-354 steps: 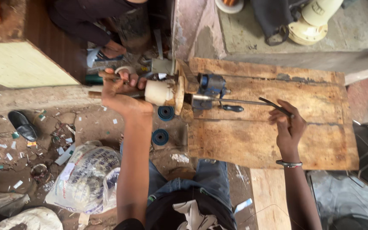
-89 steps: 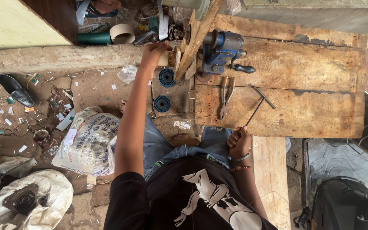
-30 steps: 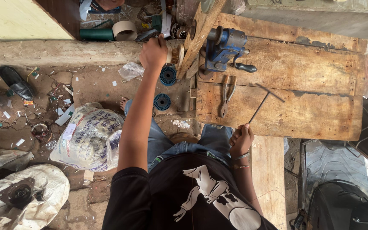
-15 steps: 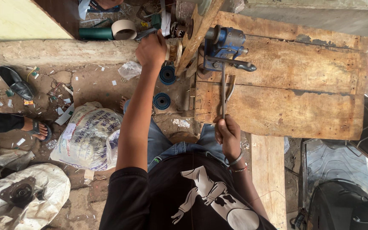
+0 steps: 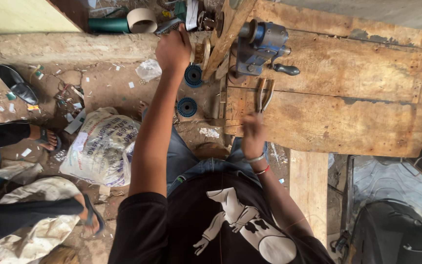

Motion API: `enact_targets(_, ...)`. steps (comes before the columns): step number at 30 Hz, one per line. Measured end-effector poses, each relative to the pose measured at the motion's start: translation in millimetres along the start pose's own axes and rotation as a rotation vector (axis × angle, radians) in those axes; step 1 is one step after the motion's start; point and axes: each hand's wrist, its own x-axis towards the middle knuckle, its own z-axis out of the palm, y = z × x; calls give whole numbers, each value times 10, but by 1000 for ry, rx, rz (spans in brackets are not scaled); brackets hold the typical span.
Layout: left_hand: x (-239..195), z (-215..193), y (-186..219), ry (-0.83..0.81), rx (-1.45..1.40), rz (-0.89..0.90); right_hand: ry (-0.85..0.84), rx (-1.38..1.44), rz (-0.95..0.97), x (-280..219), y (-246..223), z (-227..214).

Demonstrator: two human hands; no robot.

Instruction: The person winds a wire around a motor component, using pliers to pull and cut the wire.

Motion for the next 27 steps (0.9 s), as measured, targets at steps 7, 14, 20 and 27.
enact_targets(7, -96, 44, 9, 108, -35, -10, 95, -39, 260, -50, -407, -284)
enact_targets(14, -108, -50, 28, 168, -34, 7, -289, -286, 327, -159, -292, -76)
enact_targets(20, -61, 79, -34, 177, -33, 25, -305, 302, 437, -69, -667, -153)
enact_targets(27, 57, 291, -192, 16, -44, 21, -289, -20, 357, -111, -820, -76)
